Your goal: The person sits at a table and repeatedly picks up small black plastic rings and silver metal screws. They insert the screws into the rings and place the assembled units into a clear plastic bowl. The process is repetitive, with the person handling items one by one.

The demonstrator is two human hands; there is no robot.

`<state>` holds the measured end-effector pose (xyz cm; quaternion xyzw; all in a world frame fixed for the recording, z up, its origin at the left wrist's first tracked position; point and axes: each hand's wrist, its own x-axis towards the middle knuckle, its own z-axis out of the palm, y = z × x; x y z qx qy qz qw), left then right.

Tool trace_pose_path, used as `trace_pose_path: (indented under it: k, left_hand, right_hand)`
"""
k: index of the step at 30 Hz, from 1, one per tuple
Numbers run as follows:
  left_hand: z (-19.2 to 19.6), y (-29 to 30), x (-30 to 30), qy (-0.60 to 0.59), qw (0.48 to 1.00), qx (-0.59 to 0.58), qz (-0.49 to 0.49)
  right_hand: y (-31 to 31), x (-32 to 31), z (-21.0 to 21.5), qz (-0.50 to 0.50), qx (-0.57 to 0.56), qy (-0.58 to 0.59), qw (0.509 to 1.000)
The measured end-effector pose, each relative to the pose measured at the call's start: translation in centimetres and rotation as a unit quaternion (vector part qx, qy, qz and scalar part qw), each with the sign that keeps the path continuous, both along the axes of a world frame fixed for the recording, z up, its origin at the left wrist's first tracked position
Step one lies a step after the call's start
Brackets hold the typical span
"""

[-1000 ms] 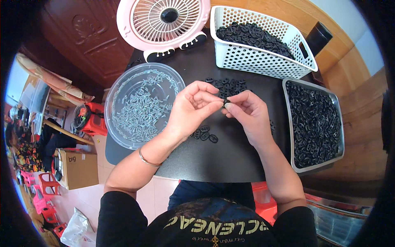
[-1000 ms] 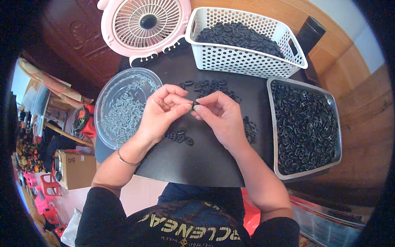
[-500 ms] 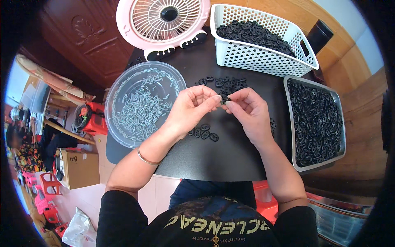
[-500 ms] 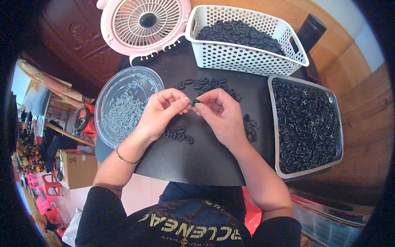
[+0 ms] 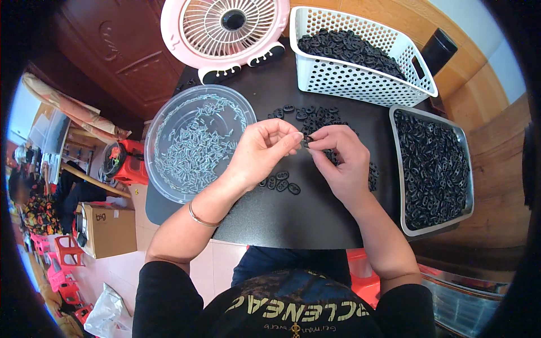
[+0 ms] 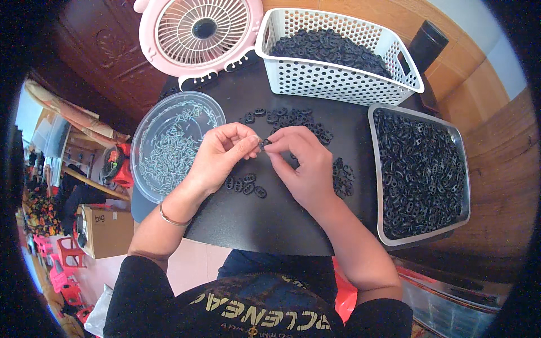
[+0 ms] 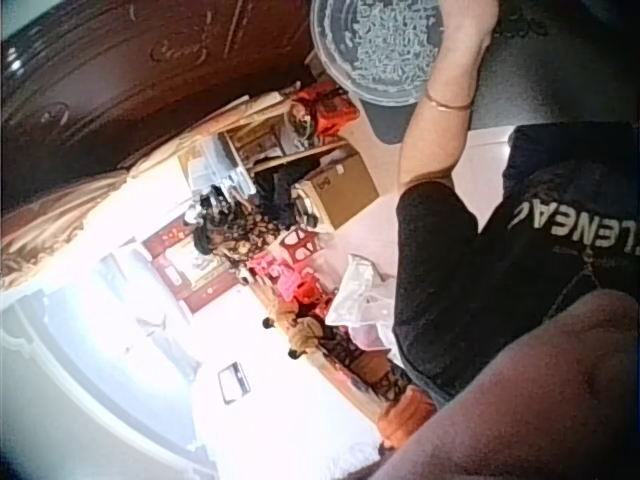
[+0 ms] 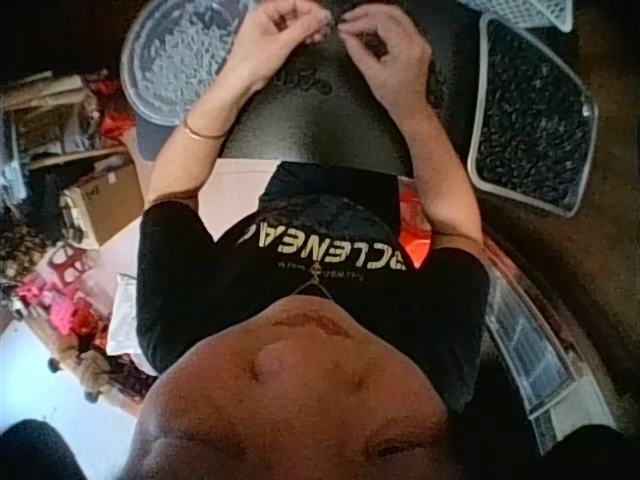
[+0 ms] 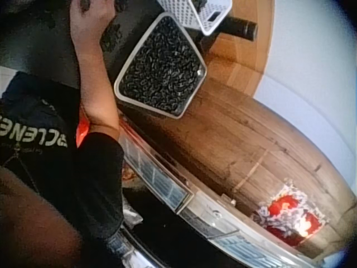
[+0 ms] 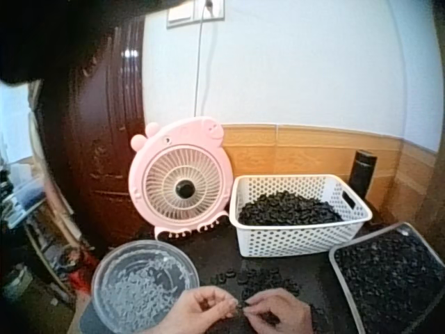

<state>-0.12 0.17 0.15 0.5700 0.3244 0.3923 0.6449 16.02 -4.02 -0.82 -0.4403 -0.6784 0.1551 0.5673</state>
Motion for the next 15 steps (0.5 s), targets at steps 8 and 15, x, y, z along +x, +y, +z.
trace_pose_path:
  k: [8, 15]
  left_hand:
    - [-0.6, -0.6, 0.7, 0.023, 0.998, 0.05, 0.028]
    - [-0.1, 0.0, 0.6, 0.182, 0.935, 0.294, 0.076]
  right_hand:
    - [-0.3, -0.3, -0.6, 0.035, -0.078, 0.111, 0.99]
    - [0.0, 1.2, 1.1, 0.019, -0.176, 0.211, 0.962]
